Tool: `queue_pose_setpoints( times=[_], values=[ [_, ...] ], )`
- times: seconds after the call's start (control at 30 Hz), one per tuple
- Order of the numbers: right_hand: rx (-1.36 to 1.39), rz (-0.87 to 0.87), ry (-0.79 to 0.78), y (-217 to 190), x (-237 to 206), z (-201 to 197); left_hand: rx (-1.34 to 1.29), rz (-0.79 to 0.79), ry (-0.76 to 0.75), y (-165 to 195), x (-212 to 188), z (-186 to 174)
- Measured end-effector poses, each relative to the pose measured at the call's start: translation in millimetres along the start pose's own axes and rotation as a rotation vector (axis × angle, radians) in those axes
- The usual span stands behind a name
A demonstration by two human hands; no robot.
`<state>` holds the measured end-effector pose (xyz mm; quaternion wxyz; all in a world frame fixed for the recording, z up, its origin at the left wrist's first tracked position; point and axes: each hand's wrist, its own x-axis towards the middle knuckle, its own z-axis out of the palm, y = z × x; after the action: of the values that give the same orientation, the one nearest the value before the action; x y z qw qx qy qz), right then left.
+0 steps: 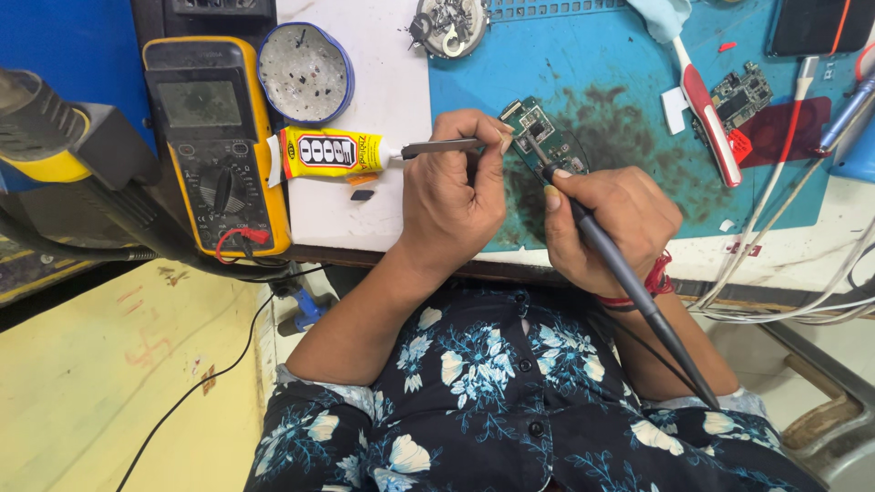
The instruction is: The person solders components on a small green circuit board at a workbench, holding the board steady with one hand while applying a soldering iron with the other, and uses tweezers to position and adjust parts on the board.
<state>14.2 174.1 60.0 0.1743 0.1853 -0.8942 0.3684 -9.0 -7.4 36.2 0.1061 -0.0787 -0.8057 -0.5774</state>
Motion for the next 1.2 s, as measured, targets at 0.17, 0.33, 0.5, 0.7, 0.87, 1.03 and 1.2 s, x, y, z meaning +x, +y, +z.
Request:
queue_pose_setpoints(
  times=[0.17, 0.33, 0.5, 0.7, 0.87, 1.03, 1.2],
  values=[
    [0.003, 0.002, 0.037, 2.2, -1.1, -0.7, 0.017, 0.031, -0.004, -1.6, 0.9, 0.4],
    [0.055, 0.065, 0.014, -0.8, -0.8, -5.7, -0.072, -0.024, 0.013, 5.0, 0.2, -3.1],
    [0.100, 0.099, 0.038, 0.1, 0.3, -8.7, 0.105, -0.082, -0.037, 18.4, 2.2, -19.6],
    [0.131, 0.104, 0.054, 1.2, -1.0, -7.4, 0.474, -0.023, -0.034, 26.0, 15.2, -35.7],
    [0.122, 0.096, 0.048, 1.6, -0.1, -9.8, 0.650, 0.013, -0.052, 28.2, 15.8, -32.8],
    [0.144, 0.085, 0.026, 0.9, 2.7, -9.6, 0.661, 0.219, -0.107, 26.1, 7.8, -24.1],
    [0.130, 0.079, 0.008, -0.9, 5.7, -8.9, 0.686, 0.230, -0.227, 14.9, 10.3, -18.9]
  ],
)
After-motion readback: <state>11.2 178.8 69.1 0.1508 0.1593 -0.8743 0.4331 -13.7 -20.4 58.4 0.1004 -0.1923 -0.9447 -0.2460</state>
